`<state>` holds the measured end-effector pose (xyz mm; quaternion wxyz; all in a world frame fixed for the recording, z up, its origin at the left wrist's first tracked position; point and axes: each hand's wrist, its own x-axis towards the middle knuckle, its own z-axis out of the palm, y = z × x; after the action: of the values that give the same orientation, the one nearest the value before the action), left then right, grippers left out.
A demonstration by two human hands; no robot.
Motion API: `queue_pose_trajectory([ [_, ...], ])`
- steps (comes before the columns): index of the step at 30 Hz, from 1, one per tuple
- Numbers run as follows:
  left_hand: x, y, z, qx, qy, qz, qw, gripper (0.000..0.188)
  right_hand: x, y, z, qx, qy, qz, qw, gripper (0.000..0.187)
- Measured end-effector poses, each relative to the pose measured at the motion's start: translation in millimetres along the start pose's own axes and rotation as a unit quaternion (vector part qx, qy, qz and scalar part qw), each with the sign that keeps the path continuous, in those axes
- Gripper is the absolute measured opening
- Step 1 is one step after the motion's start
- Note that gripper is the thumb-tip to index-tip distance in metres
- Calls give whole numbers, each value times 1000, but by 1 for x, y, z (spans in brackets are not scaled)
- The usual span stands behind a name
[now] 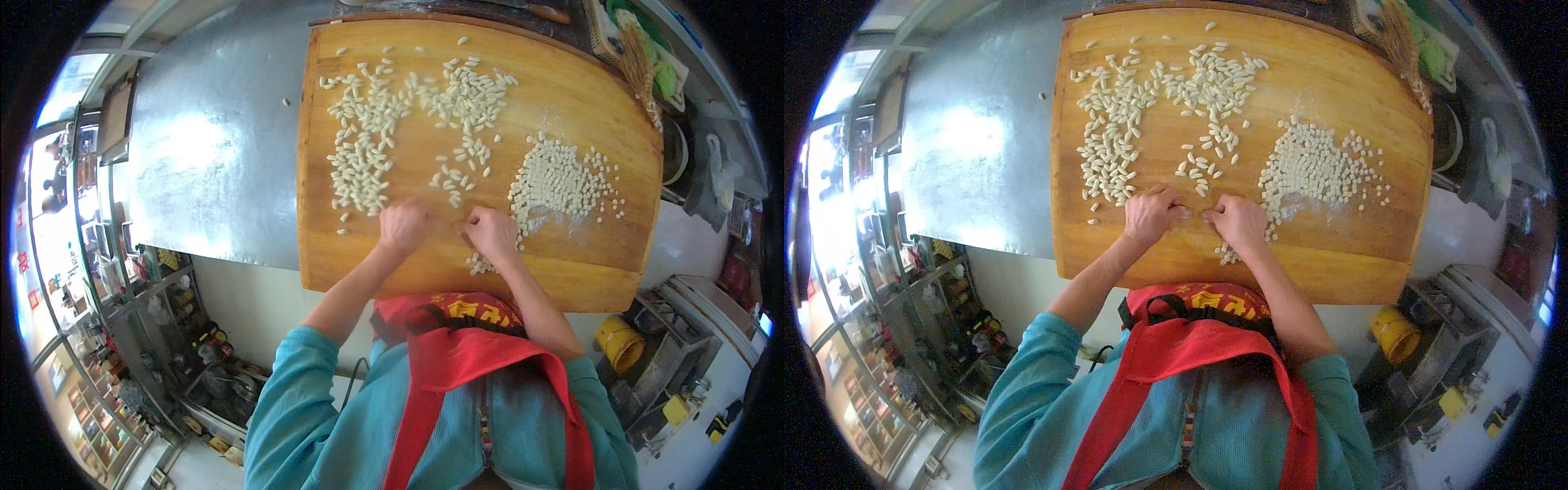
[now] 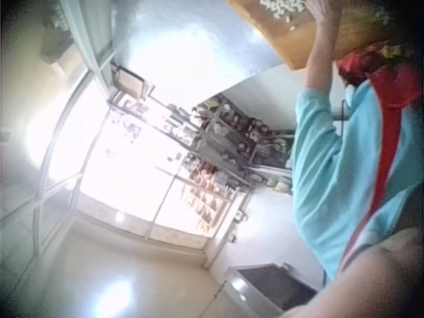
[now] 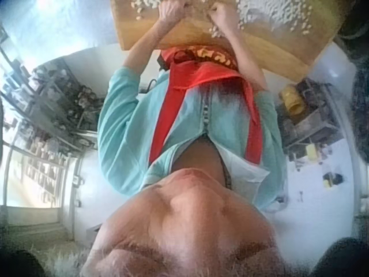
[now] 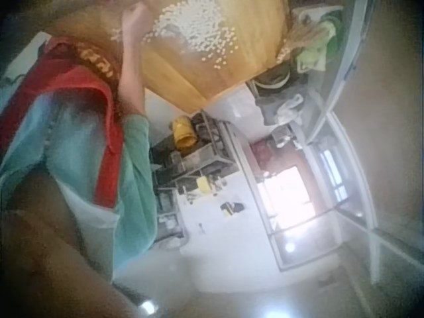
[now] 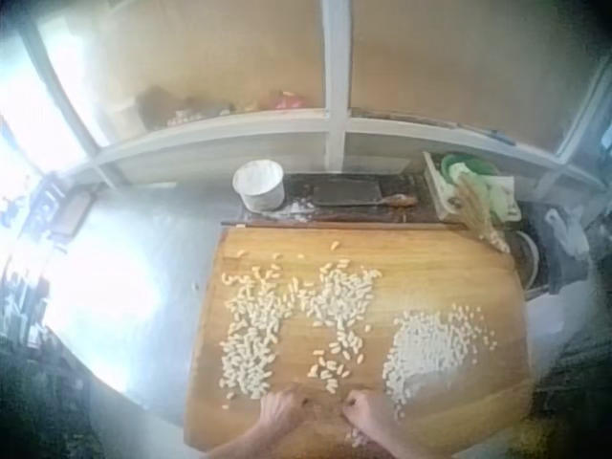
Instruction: The person repeatedly picks up small pieces of dough from a wooden board and rolls them into uniform cylindrical shapes using both hands. The shaped pieces are placed in a growing pile on the board.
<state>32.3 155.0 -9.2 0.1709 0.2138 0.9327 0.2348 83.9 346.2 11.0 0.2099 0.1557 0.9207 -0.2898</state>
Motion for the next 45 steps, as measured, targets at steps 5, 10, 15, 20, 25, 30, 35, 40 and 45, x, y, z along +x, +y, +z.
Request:
queue_pose_trajectory([
  [5,14,6,-2,15,6,-24,1000,32,11,-1,0,-20,35,-5,999,39],
  [10,19,13,-2,23,5,-15,1000,29,18,-5,-6,-65,24,-55,996,39],
  [15,-2,15,1,-160,147,211,953,29,-19,3,-11,186,66,-205,959,19],
  [20,-47,55,27,-25,-89,168,981,23,-50,41,-12,-79,-45,-206,974,14],
  [25,-43,42,39,-29,-73,173,982,19,-45,36,4,-85,-16,-204,975,14],
  [30,-33,4,12,-100,37,141,984,15,-31,13,21,-53,23,-177,982,20],
  [35,-20,-8,-1,-54,1,66,996,17,-24,11,12,5,-12,-59,998,23],
  [40,-7,-10,-1,14,23,28,999,30,-16,8,1,40,42,-9,998,33],
  [45,6,-10,3,4,68,-9,998,34,4,4,-2,-3,58,30,998,43],
])
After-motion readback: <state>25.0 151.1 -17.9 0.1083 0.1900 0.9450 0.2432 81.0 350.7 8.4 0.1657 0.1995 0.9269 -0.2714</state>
